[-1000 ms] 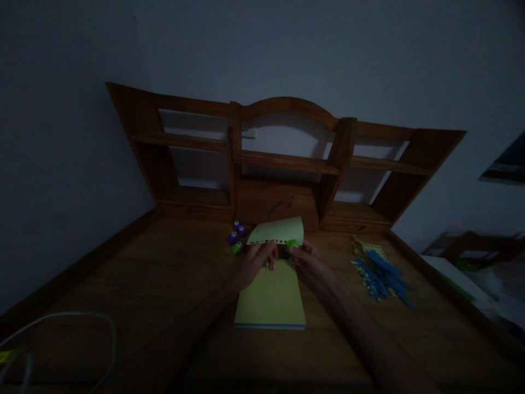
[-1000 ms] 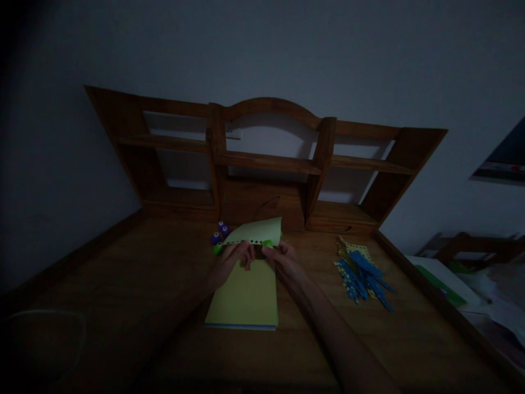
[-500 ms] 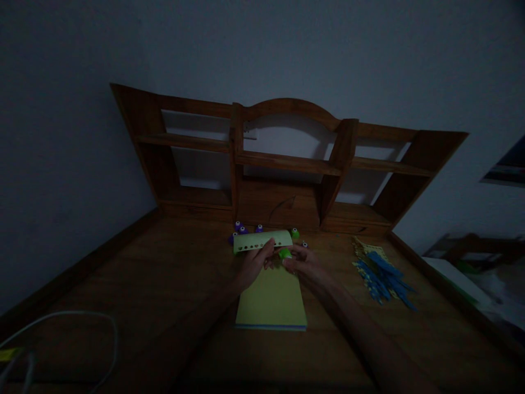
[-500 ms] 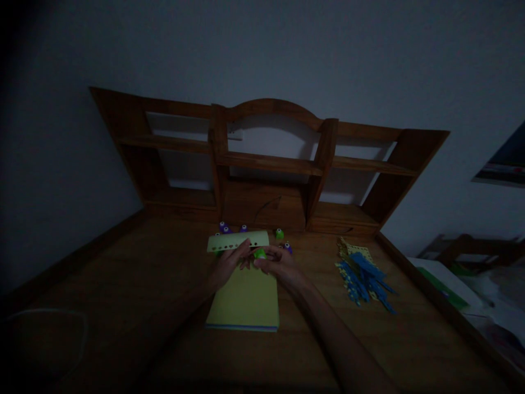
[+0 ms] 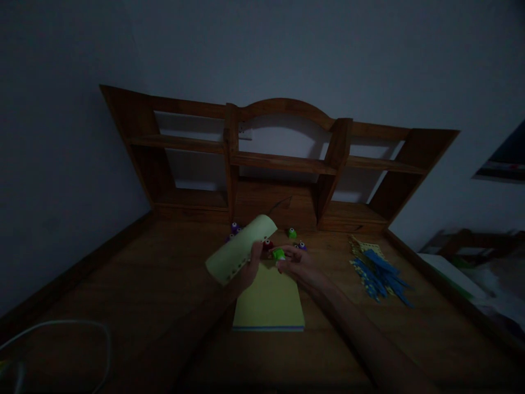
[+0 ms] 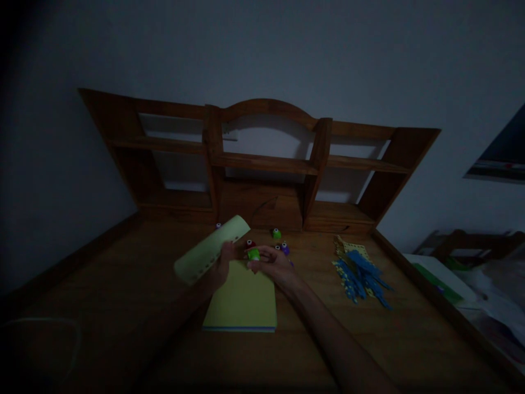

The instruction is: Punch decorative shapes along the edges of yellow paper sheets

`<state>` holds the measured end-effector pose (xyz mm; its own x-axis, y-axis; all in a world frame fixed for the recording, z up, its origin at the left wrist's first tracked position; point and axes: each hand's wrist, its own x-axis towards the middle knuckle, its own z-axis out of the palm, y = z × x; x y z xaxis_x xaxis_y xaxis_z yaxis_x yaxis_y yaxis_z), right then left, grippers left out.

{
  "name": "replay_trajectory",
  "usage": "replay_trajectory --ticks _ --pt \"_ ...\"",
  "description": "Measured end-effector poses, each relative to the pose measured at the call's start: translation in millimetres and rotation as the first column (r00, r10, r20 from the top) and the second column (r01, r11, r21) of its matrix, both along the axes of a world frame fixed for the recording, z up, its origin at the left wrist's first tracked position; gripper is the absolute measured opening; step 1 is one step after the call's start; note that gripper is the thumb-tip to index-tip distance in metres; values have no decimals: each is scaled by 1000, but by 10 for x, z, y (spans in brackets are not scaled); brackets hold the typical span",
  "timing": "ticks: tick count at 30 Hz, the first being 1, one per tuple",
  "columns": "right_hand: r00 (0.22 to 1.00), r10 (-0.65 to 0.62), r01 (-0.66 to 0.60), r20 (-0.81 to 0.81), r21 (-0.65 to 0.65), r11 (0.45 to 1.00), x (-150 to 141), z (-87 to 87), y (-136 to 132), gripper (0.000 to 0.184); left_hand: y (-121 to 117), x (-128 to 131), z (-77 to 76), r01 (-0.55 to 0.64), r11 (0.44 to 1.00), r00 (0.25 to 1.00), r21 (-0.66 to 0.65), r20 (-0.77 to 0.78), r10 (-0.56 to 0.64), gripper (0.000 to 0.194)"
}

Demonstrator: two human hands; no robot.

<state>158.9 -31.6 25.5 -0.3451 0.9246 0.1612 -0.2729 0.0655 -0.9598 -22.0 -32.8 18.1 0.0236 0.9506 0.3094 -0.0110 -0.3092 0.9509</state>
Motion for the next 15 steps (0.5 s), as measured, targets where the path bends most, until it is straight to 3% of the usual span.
replay_trajectory --ticks 3,7,11,15 --pt "1000 -6 6 -17 -5 1000 5 -11 5 33 22 -26 -3 -40 999 999 -3 -3 40 40" --pt "1000 -1 1 -14 -4 1000 19 -35 22 35 274 27 -23 -100 995 995 -27 9 100 47" --pt "1000 -17 17 1 -4 1000 34 -46 46 35 489 25 -74 -48 966 988 -255 131 84 55" --pt "1000 -20 20 1 11 1000 31 -59 64 33 460 33 -58 0 971 988 -239 151 37 55"
